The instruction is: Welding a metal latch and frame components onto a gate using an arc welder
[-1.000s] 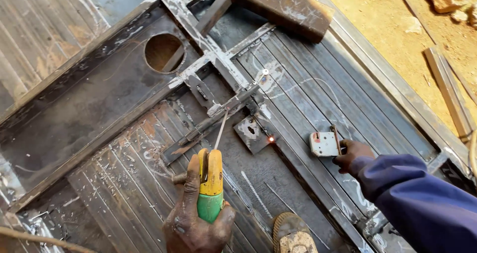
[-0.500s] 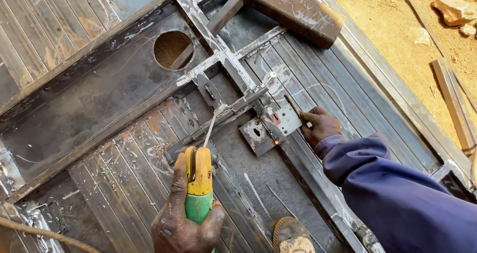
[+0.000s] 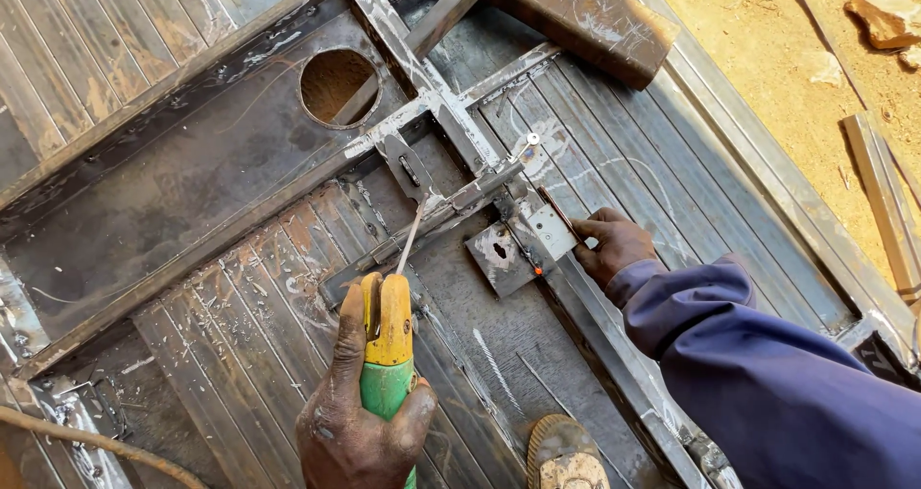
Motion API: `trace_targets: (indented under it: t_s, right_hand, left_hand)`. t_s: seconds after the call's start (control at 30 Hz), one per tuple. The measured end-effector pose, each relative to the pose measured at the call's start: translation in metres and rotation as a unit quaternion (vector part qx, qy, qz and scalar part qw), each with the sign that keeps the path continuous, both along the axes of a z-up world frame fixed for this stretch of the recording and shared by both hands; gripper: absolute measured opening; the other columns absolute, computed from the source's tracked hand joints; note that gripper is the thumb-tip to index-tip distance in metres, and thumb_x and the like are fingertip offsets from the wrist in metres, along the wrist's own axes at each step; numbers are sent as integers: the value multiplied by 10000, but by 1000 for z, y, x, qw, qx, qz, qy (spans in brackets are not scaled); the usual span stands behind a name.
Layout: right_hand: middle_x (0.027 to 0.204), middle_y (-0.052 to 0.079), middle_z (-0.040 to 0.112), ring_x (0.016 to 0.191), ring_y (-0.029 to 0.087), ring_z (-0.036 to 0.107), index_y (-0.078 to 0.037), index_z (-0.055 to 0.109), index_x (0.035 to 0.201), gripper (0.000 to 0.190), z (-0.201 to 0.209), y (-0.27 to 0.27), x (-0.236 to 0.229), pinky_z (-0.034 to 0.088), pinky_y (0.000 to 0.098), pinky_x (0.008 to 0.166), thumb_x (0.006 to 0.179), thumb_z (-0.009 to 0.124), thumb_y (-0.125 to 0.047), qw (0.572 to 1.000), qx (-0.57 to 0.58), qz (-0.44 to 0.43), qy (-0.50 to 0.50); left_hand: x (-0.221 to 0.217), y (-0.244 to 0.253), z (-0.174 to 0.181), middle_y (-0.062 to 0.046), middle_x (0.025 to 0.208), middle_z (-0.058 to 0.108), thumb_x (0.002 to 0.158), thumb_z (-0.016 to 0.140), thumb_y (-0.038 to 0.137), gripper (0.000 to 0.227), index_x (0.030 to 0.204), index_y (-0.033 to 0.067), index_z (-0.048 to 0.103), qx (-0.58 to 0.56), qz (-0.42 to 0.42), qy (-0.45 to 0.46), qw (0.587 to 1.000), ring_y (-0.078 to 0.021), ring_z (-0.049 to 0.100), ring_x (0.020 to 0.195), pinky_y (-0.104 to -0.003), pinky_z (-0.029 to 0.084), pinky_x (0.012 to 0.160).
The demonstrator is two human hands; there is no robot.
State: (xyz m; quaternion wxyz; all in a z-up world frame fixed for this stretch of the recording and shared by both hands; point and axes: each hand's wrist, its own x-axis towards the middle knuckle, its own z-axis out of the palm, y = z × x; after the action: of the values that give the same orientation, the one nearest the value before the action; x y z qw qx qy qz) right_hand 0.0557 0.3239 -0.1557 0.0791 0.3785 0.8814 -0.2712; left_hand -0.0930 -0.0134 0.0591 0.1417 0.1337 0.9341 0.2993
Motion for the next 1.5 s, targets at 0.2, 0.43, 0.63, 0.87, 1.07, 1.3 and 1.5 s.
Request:
trace_targets:
  t_s: [0.2, 0.43, 0.63, 0.87, 1.07, 1.3, 1.5]
  right_hand:
    - [1005, -21, 619, 824, 209, 625, -270, 732, 1323, 472, 9, 0, 6, 497, 389, 773, 855, 736, -204, 997, -2, 52, 64]
    - [1241, 91, 739, 1025, 187, 669, -59, 695, 1370, 523, 25, 2, -2, 557, 323, 954, 865, 725, -191, 868, -442, -190, 123]
    - [1063, 143, 759, 884, 216, 686, 15, 718, 1342, 533, -9, 11, 6, 578, 345, 880, 842, 757, -165, 801, -511, -258, 175]
    - [1104, 169, 766, 908, 233, 704, 8, 712, 1331, 486, -6, -4, 7, 582, 337, 912, 866, 737, -132, 783, -501, -307, 203]
    - [979, 128, 763, 814, 204, 691, -15, 745, 1281, 462, -38, 9, 11, 592, 324, 806, 851, 781, -181, 801, -476, -310, 187]
    - [1113, 174, 746, 928, 238, 686, 35, 698, 1321, 464, -15, 2, 18, 562, 321, 896, 879, 727, -104, 779, -499, -312, 216]
    - [1033, 134, 757, 847, 217, 688, -30, 734, 1303, 454, -2, -3, 8, 583, 329, 850, 867, 761, -155, 804, -478, -311, 166]
  left_hand:
    - [1, 5, 6, 11, 896, 806, 523, 713, 298, 1069, 1544, 459, 440, -12, 33, -46, 998, -286, 718, 672, -384, 598, 748]
    - [7, 6, 0, 52, 1097, 801, 518, 710, 303, 1044, 1502, 525, 441, -6, 23, -43, 999, -305, 748, 825, -397, 604, 780]
    - [-2, -18, -51, 18, 1354, 640, 740, 734, -82, 1001, 1566, 379, 408, 325, 28, -245, 913, -116, 588, 772, -235, 520, 681]
    - [-2, 1, -2, 204, 1135, 843, 621, 748, 87, 989, 1482, 507, 504, 104, 78, -130, 983, -58, 623, 484, -175, 624, 580]
    - [0, -3, -24, 180, 1344, 729, 500, 781, 274, 1082, 1506, 484, 439, 41, 7, -23, 999, -101, 801, 979, -273, 645, 751]
    - [1, -6, -9, 38, 914, 856, 533, 746, 245, 1050, 1497, 541, 454, 22, 83, -88, 992, -146, 812, 653, -245, 652, 781]
    - [-3, -4, -1, 135, 809, 859, 524, 663, 275, 1017, 1485, 551, 477, 19, 55, -103, 993, -171, 812, 705, -271, 637, 811]
